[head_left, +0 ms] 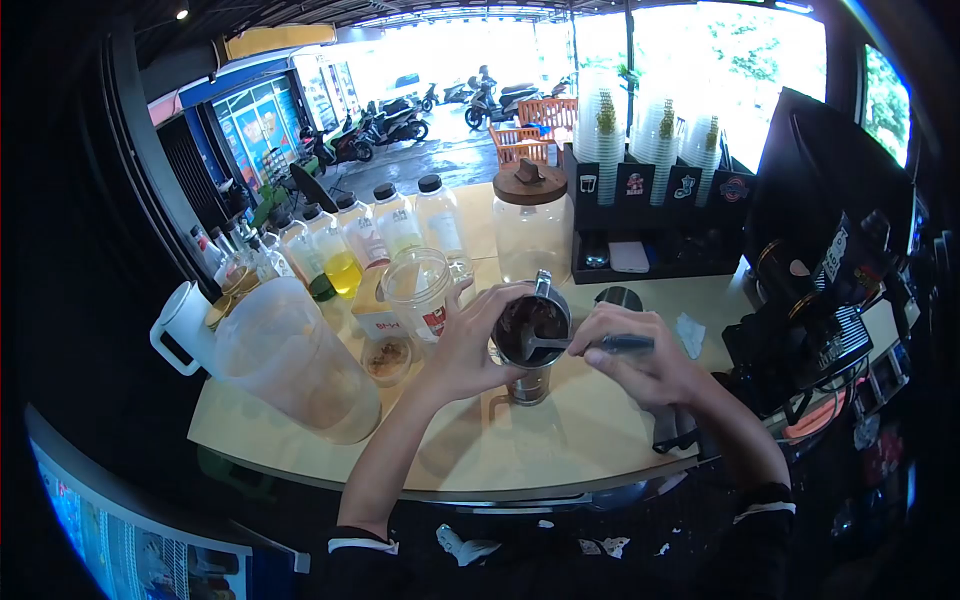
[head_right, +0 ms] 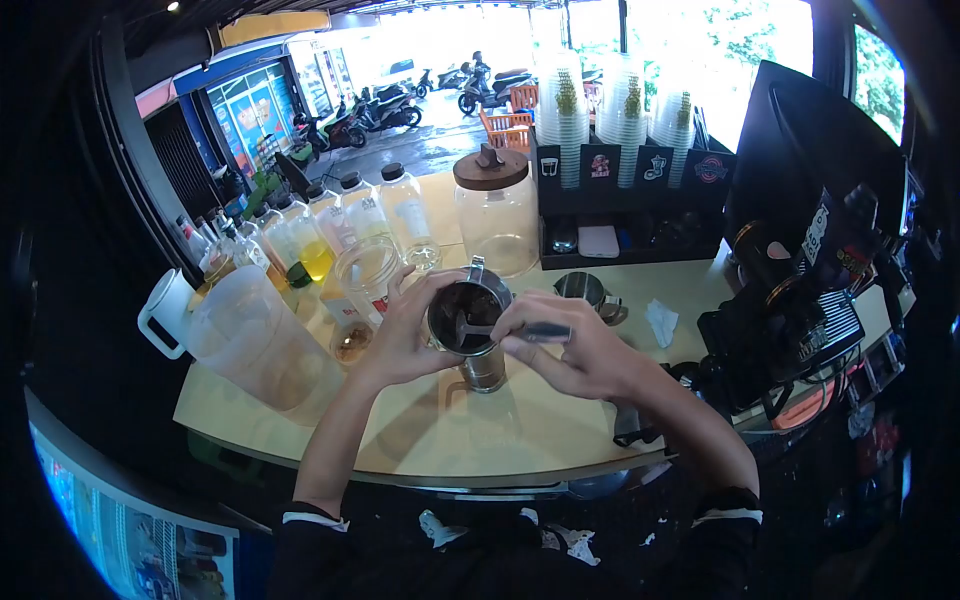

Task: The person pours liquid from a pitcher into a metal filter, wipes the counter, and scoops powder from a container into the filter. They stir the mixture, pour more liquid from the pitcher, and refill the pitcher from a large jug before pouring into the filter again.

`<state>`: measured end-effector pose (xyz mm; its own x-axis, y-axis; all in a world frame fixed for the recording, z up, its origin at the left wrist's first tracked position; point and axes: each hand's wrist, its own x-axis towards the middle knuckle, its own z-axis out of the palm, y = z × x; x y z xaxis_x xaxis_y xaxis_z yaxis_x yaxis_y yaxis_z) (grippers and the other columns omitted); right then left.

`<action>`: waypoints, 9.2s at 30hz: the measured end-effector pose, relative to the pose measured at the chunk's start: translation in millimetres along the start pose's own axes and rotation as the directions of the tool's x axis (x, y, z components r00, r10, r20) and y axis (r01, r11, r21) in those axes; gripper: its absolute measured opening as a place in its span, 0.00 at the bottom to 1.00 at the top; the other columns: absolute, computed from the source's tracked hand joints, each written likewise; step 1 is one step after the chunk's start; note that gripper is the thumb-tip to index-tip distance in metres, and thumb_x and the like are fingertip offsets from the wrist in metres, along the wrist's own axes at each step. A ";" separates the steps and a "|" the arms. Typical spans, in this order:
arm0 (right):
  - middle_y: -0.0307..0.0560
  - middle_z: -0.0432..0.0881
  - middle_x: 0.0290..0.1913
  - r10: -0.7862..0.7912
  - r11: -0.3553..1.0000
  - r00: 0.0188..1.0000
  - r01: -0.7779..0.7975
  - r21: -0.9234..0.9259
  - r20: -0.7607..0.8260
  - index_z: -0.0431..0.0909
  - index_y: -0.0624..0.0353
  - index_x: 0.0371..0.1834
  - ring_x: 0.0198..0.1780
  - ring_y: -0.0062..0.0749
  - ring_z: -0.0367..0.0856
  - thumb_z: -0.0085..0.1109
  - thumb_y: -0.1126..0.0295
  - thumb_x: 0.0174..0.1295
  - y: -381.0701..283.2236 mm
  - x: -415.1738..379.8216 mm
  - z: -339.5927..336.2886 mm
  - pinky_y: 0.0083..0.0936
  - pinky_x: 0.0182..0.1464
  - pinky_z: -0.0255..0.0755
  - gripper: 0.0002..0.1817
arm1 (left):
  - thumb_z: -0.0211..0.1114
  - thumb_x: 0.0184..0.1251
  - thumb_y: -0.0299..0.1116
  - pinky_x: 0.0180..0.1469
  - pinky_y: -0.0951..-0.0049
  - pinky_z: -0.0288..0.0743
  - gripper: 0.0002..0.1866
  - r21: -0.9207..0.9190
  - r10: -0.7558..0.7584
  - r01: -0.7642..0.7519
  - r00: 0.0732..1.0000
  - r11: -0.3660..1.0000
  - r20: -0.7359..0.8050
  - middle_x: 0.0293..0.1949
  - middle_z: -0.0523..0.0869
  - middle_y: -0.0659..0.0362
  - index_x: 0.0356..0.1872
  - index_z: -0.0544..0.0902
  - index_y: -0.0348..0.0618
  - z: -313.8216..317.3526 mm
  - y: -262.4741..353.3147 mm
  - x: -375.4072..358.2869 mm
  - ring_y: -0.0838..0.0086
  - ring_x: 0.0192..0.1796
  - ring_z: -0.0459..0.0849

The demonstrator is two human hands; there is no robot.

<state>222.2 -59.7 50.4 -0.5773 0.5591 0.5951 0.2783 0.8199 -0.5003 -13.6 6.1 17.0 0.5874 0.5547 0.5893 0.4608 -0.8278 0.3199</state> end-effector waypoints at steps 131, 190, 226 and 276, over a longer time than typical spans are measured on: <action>0.44 0.80 0.41 -0.416 0.638 0.909 0.291 -0.713 -0.001 0.75 0.65 0.48 0.37 0.30 0.77 0.64 0.72 0.46 23.4 -18.6 31.6 0.24 0.34 0.75 0.23 | 0.80 0.26 0.43 0.67 0.50 0.48 0.44 0.312 0.034 0.037 0.975 0.949 -0.219 0.50 0.76 0.63 0.56 0.75 0.51 14.5 16.1 -8.3 0.69 0.55 0.76; 0.47 0.83 0.34 -0.051 0.956 0.936 -0.055 -0.287 -0.348 0.81 0.56 0.42 0.32 0.35 0.82 0.63 0.70 0.60 11.0 8.2 24.9 0.28 0.30 0.76 0.08 | 0.83 0.35 0.44 0.62 0.62 0.67 0.41 -0.146 -0.222 0.198 0.959 0.969 -0.174 0.50 0.83 0.55 0.55 0.76 0.41 31.2 -12.1 -16.5 0.64 0.55 0.81; 0.46 0.80 0.36 0.255 0.934 0.884 -0.330 -0.136 -0.392 0.74 0.60 0.46 0.26 0.30 0.75 0.64 0.66 0.59 6.3 20.5 25.8 0.25 0.32 0.72 0.16 | 0.68 0.56 0.26 0.38 0.65 0.77 0.08 0.147 0.270 -0.233 0.905 0.961 -0.329 0.32 0.83 0.58 0.37 0.80 0.40 -3.7 -4.7 5.7 0.63 0.35 0.84; 0.28 0.62 0.22 0.444 0.896 0.884 -0.437 0.079 -0.144 0.69 0.62 0.32 0.26 0.09 0.58 0.51 0.70 0.70 46.3 61.8 -38.7 0.14 0.28 0.60 0.09 | 0.71 0.53 0.22 0.32 0.79 0.77 0.10 -0.241 -0.208 0.067 0.750 0.968 -0.628 0.29 0.85 0.58 0.35 0.80 0.37 3.7 -10.6 -7.7 0.77 0.29 0.86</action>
<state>229.1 17.5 88.3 -0.2759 0.8765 0.3946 0.4410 0.4802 -0.7582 -20.5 10.9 6.3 -0.0735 0.5356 0.8413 0.3250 -0.7847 0.5279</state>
